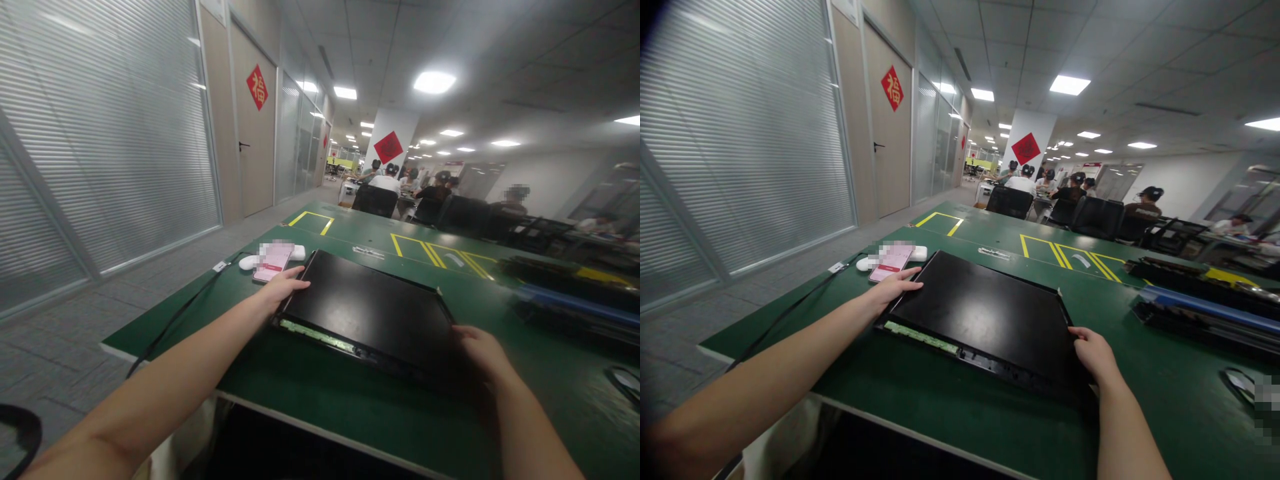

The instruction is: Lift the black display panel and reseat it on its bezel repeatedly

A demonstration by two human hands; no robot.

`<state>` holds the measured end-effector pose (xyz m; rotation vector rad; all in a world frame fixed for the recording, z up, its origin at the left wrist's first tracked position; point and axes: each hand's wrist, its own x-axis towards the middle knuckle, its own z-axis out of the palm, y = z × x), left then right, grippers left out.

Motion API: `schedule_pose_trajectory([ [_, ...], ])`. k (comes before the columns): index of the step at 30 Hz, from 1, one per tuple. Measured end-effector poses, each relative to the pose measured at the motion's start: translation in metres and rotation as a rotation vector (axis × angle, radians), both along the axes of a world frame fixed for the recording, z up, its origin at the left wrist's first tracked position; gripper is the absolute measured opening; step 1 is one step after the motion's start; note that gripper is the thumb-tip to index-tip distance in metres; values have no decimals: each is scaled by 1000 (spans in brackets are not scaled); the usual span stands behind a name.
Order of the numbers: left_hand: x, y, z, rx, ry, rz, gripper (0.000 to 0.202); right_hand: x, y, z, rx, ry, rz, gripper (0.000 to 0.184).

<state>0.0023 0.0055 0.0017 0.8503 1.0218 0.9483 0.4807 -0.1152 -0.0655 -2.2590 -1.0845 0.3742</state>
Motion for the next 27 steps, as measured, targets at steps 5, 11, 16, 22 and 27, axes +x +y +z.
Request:
schedule_pose_trajectory([
  [5,-1,1,-1,3,8,-5,89,-6,-2,6,-15,-11,-3,43],
  [11,-1,2,-2,19,22,-7,92,-8,-3,8,-14,-28,3,42],
  [16,0,0,0,16,50,10,82,-7,-2,8,-8,-1,4,42],
  [22,0,1,-2,33,50,-14,75,-8,-2,10,-3,14,-12,45],
  [27,-1,2,-3,50,12,-28,72,-8,-3,9,2,22,-12,45],
])
